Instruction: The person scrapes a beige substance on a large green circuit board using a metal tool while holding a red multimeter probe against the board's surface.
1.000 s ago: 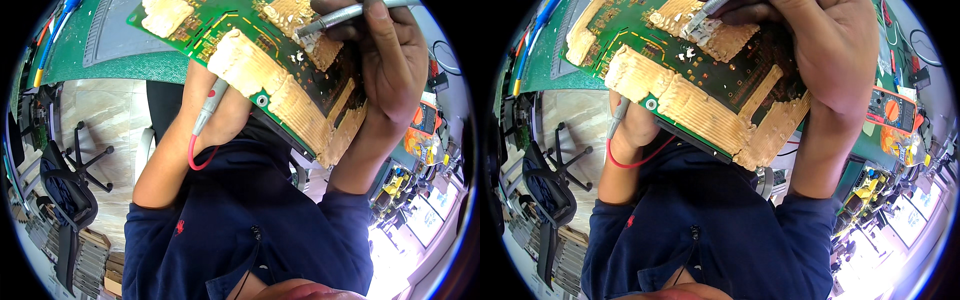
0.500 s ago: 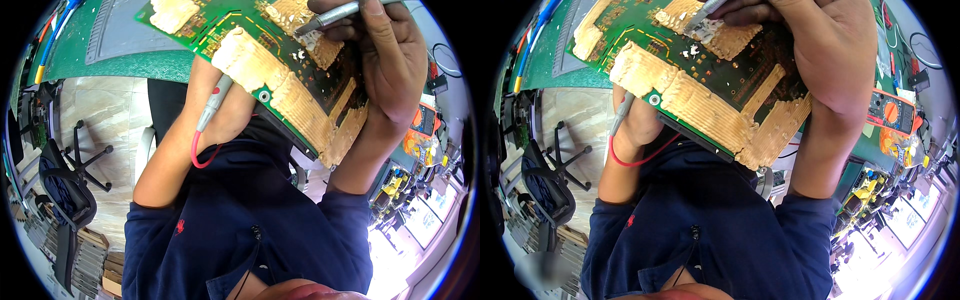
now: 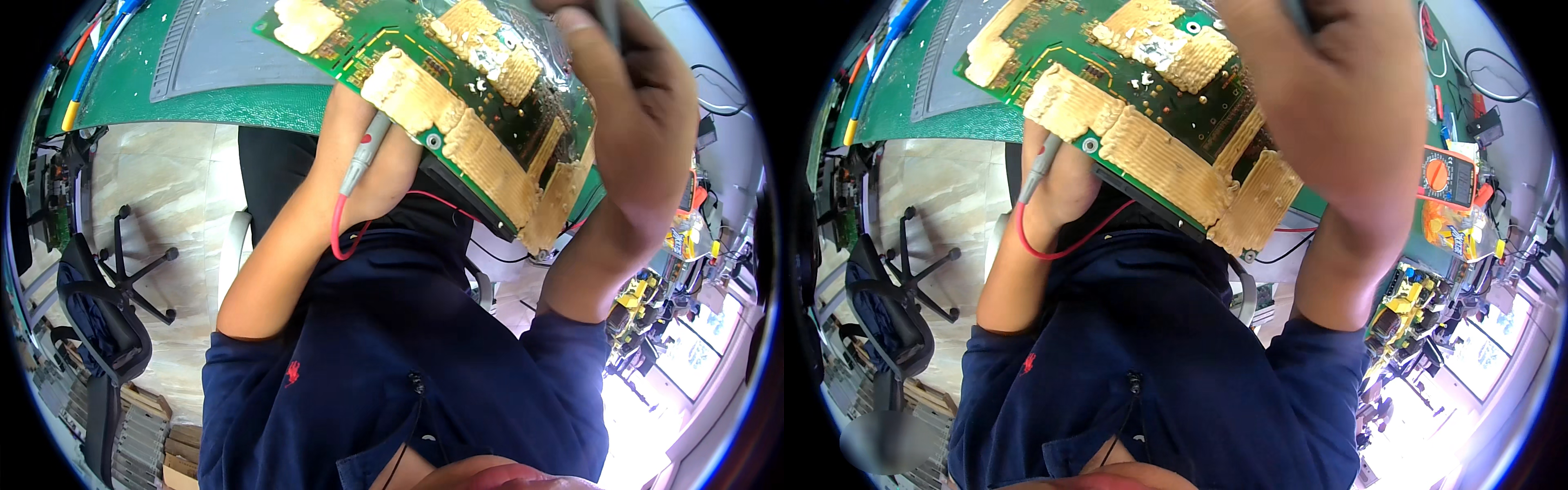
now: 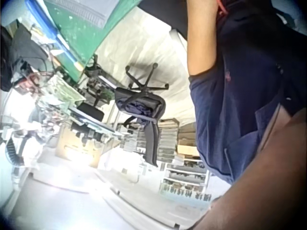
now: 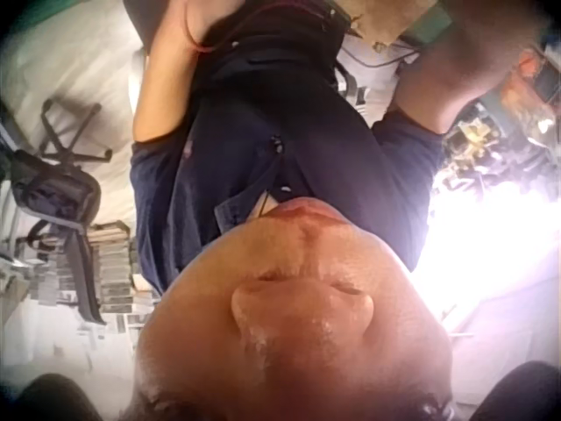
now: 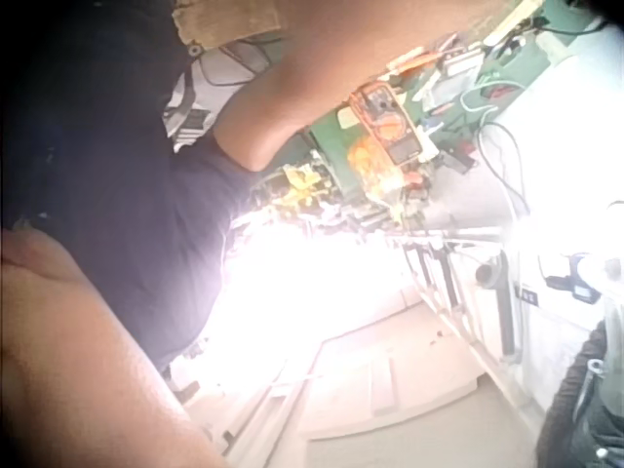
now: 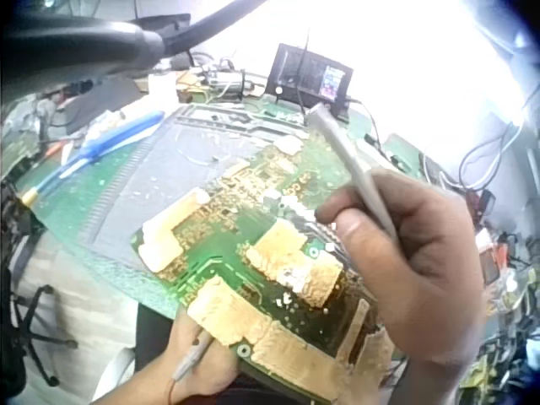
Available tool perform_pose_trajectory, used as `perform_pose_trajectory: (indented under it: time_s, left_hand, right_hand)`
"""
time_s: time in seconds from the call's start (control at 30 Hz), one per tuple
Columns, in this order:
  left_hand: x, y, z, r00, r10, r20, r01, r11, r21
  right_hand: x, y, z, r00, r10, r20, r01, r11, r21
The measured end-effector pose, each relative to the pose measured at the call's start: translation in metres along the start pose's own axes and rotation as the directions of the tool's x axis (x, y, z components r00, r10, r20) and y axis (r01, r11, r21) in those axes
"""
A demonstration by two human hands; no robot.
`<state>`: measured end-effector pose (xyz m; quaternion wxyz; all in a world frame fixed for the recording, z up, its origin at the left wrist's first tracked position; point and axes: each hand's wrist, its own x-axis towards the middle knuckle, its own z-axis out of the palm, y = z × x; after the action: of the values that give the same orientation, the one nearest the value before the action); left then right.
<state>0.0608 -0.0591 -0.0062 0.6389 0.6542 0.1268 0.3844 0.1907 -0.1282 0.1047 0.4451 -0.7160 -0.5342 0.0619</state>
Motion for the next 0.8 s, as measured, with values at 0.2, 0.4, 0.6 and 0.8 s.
perform_pose_trajectory:
  time_s: [0.2,0.4,0.6,0.8]
  left_hand:
    - [0.002,0.0,0.003,0.999,0.05,-0.021,-0.051,0.997,-0.057]
    - [0.003,0.004,-0.002,0.995,0.076,0.061,-0.076,0.997,0.003]
    - [0.005,-0.005,-0.002,0.969,0.238,-0.072,-0.241,0.97,-0.028]
    - [0.007,-0.011,0.001,0.963,0.263,-0.056,-0.265,0.964,-0.026]
  right_hand:
    - [0.0,-0.024,-0.001,0.938,0.071,0.339,0.059,0.932,-0.357]
    - [0.004,-0.06,0.019,0.91,0.317,0.266,-0.074,0.757,-0.649]
    - [0.006,-0.048,0.016,0.914,0.099,0.393,0.19,0.752,-0.631]
    - [0.018,-0.075,0.02,0.883,0.284,0.375,-0.008,0.806,-0.592]
